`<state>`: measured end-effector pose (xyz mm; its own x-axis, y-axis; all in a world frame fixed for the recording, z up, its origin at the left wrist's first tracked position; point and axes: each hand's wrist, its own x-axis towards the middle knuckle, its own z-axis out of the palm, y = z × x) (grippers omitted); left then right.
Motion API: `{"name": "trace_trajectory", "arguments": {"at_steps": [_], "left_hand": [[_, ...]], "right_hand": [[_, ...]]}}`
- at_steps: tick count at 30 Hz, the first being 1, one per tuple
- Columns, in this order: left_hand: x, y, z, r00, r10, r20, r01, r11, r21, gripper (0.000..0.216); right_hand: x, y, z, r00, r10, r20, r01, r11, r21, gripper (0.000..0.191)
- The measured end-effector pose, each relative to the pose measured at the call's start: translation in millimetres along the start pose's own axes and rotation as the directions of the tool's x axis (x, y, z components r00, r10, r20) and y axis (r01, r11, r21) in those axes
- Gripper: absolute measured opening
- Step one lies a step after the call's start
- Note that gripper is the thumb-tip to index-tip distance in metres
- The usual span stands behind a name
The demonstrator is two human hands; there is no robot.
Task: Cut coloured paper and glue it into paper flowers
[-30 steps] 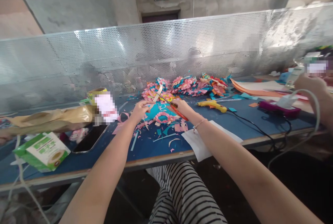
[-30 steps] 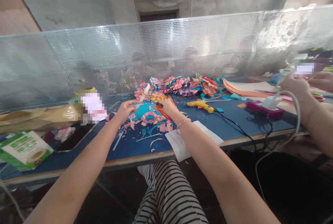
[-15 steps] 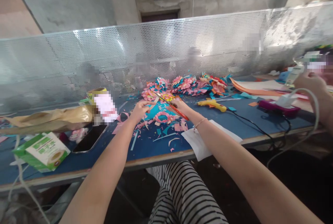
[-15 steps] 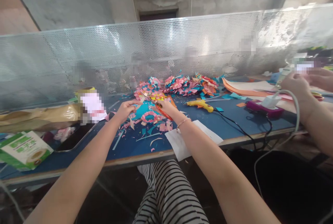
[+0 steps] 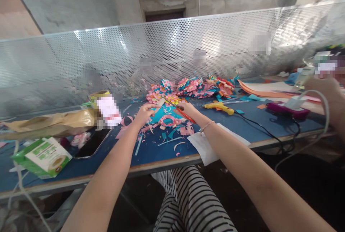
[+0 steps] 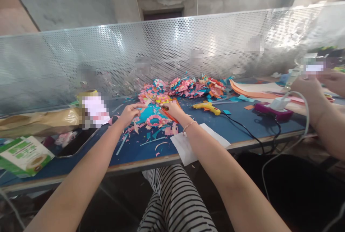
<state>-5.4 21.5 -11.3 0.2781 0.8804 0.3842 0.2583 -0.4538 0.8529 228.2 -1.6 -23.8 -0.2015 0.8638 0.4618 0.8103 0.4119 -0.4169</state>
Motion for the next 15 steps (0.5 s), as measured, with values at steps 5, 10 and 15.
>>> {"name": "trace_trajectory", "arguments": {"at_steps": [5, 10, 15], "left_hand": [[-0.3, 1.5, 1.2, 1.000, -0.011, -0.009, 0.010, 1.000, -0.019, 0.040], [0.4, 1.4, 1.6, 1.000, -0.020, 0.014, 0.020, 1.000, -0.012, 0.040], [0.4, 0.4, 1.6, 1.000, -0.015, 0.020, 0.015, 1.000, -0.005, 0.040]], "right_hand": [[2.2, 0.3, 1.1, 0.999, 0.033, 0.006, -0.032, 0.998, -0.059, 0.024], [2.3, -0.5, 0.2, 0.999, 0.044, 0.019, -0.044, 0.999, -0.010, 0.027], [-0.9, -0.1, -2.2, 0.997, -0.008, 0.079, -0.007, 0.981, 0.194, 0.034]]}}
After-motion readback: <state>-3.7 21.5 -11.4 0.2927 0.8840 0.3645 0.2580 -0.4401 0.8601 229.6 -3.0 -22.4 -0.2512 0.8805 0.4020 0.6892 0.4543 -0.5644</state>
